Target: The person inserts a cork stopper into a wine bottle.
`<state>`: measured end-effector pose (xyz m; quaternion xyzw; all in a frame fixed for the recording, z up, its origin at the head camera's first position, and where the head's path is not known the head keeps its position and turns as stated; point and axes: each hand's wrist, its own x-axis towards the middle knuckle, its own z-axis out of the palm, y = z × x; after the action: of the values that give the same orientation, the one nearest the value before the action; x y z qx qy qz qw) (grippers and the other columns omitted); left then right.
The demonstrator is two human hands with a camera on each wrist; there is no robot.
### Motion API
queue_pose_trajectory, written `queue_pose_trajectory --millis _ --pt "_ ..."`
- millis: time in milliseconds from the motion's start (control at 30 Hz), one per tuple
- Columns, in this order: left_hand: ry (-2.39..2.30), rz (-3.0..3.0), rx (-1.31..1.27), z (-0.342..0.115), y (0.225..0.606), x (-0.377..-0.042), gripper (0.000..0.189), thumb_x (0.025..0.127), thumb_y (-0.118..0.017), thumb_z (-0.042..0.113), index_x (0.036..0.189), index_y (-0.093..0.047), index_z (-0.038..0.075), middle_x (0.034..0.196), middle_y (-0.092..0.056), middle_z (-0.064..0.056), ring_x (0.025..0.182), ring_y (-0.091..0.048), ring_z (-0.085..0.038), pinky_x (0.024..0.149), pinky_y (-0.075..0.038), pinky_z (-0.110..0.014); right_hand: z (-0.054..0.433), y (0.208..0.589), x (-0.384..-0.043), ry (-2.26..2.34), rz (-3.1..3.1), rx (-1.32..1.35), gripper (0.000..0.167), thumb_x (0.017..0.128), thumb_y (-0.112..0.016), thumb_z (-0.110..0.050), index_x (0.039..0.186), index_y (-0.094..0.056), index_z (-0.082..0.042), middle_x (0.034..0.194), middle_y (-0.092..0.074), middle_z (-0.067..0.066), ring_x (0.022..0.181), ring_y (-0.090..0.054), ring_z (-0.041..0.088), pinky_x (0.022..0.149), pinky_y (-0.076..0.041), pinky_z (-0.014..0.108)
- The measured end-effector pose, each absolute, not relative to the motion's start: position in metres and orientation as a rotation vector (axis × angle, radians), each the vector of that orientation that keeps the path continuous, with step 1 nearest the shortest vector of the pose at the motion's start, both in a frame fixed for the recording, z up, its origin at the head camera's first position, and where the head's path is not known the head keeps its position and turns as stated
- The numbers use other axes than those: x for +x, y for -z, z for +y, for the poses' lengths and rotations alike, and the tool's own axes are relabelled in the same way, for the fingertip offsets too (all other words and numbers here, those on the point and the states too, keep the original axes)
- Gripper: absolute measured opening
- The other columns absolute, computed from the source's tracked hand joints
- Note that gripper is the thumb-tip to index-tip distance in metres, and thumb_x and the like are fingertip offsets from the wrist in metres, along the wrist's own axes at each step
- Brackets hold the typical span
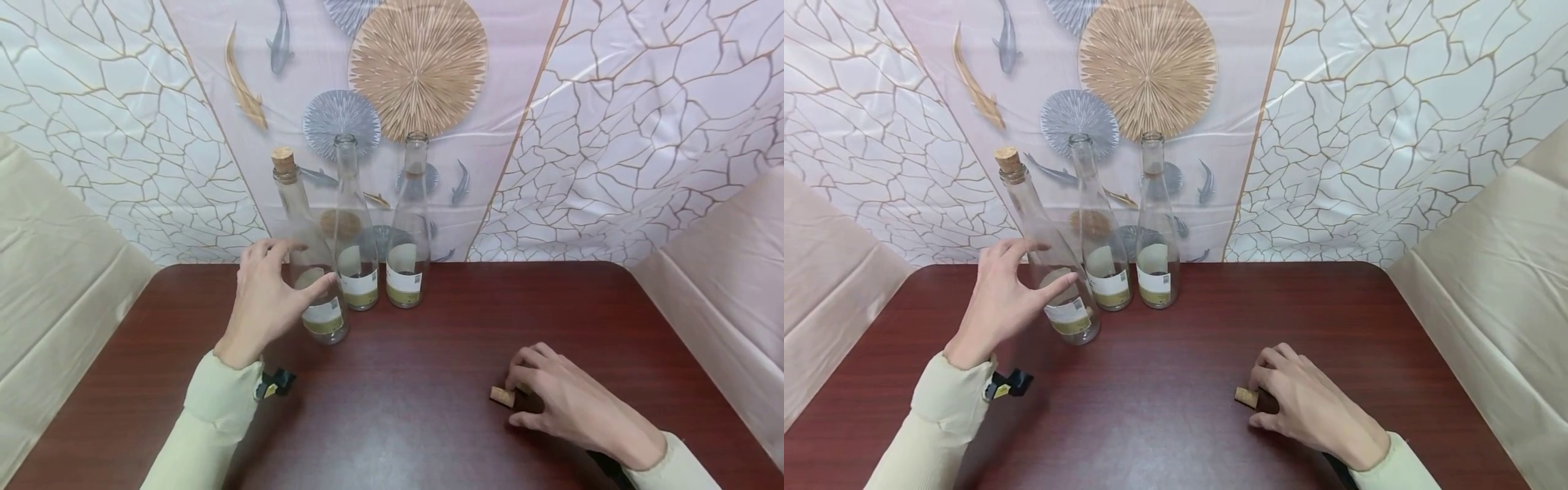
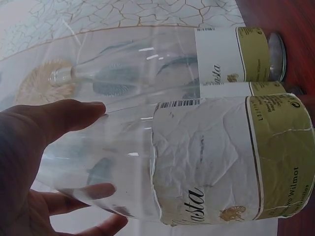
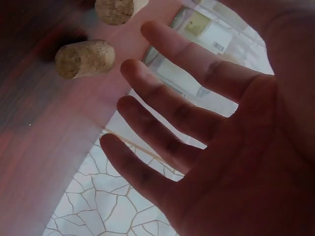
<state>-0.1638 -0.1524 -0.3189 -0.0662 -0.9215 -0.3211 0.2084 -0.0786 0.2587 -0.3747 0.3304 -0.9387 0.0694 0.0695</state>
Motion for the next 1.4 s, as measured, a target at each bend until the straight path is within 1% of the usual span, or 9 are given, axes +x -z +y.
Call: queue_pose_trajectory --millis 100,333,567,700,833,1067,1233,1333,1400 --pt "0.902 -2.582 -0.152 -0.155 0.319 -0.166 0.060 0.081 -0.082 0.049 0.126 -0.066 0.013 0.131 -0.056 -0.016 0.123 -0.039 -0.037 0.105 -0.031 -0.059 0.260 0.377 -0.079 -0.209 -2.825 1.003 0.032 0.068 -0.092 -0.039 0.080 -0.063 -0.032 0.099 -0.056 -0.015 0.098 -0.051 0.009 0.076 -0.047 0.031" --pt "0.917 -2.584 -0.121 -0.161 0.321 -0.173 0.065 0.082 -0.079 0.053 0.130 -0.063 0.012 0.129 -0.054 -0.019 0.122 -0.037 -0.037 0.102 -0.033 -0.058 0.260 0.382 -0.084 -0.219 -2.806 1.010 0.034 0.067 -0.093 -0.034 0.075 -0.061 -0.031 0.096 -0.054 -0.015 0.095 -0.048 0.008 0.073 -0.045 0.028" --pt "0.939 -2.549 -0.106 -0.168 0.326 -0.183 0.068 0.082 -0.080 0.053 0.134 -0.062 0.012 0.137 -0.053 -0.020 0.128 -0.036 -0.038 0.105 -0.033 -0.058 0.261 0.385 -0.087 -0.206 -2.822 0.971 0.036 0.066 -0.094 -0.027 0.073 -0.059 -0.030 0.095 -0.056 -0.013 0.097 -0.051 0.011 0.074 -0.048 0.029" --pt "0.947 -2.534 -0.092 -0.172 0.328 -0.188 0.069 0.082 -0.079 0.053 0.134 -0.061 0.012 0.134 -0.054 -0.020 0.128 -0.035 -0.038 0.106 -0.032 -0.057 0.260 0.386 -0.089 -0.209 -2.831 0.954 0.038 0.067 -0.093 -0.024 0.071 -0.056 -0.031 0.094 -0.056 -0.014 0.098 -0.051 0.011 0.074 -0.048 0.029" --pt "0.957 -2.513 -0.094 -0.176 0.332 -0.193 0.070 0.083 -0.080 0.052 0.135 -0.061 0.011 0.133 -0.055 -0.020 0.128 -0.035 -0.038 0.105 -0.032 -0.056 0.260 0.388 -0.091 -0.180 -2.823 0.929 0.039 0.067 -0.093 -0.026 0.071 -0.055 -0.031 0.089 -0.053 -0.015 0.096 -0.051 0.010 0.074 -0.046 0.028" --pt "0.958 -2.472 -0.084 -0.179 0.335 -0.203 0.068 0.082 -0.081 0.050 0.135 -0.061 0.011 0.127 -0.056 -0.021 0.119 -0.036 -0.038 0.099 -0.033 -0.053 0.260 0.390 -0.094 -0.176 -2.846 0.914 0.037 0.070 -0.092 -0.026 0.071 -0.055 -0.031 0.088 -0.052 -0.015 0.095 -0.050 0.010 0.073 -0.044 0.027" --pt "0.956 -2.441 -0.075 -0.180 0.338 -0.209 0.069 0.083 -0.081 0.048 0.136 -0.060 0.009 0.127 -0.057 -0.020 0.118 -0.036 -0.038 0.098 -0.033 -0.052 0.260 0.391 -0.096 -0.171 -2.789 0.933 0.035 0.071 -0.088 -0.024 0.070 -0.054 -0.030 0.085 -0.051 -0.015 0.093 -0.049 0.008 0.074 -0.044 0.027" --pt "0.949 -2.419 -0.068 -0.179 0.340 -0.212 0.071 0.082 -0.082 0.047 0.137 -0.059 0.008 0.130 -0.055 -0.021 0.121 -0.036 -0.039 0.099 -0.033 -0.054 0.258 0.389 -0.096 -0.174 -2.719 0.951 0.035 0.071 -0.085 -0.022 0.069 -0.051 -0.030 0.082 -0.047 -0.015 0.090 -0.046 0.007 0.074 -0.042 0.027" --pt "0.941 -2.407 -0.061 -0.179 0.341 -0.215 0.073 0.081 -0.083 0.047 0.138 -0.058 0.008 0.131 -0.054 -0.022 0.121 -0.036 -0.040 0.100 -0.033 -0.055 0.256 0.387 -0.096 -0.189 -2.677 0.956 0.036 0.074 -0.084 -0.025 0.068 -0.050 -0.030 0.079 -0.045 -0.015 0.089 -0.045 0.006 0.074 -0.041 0.026"
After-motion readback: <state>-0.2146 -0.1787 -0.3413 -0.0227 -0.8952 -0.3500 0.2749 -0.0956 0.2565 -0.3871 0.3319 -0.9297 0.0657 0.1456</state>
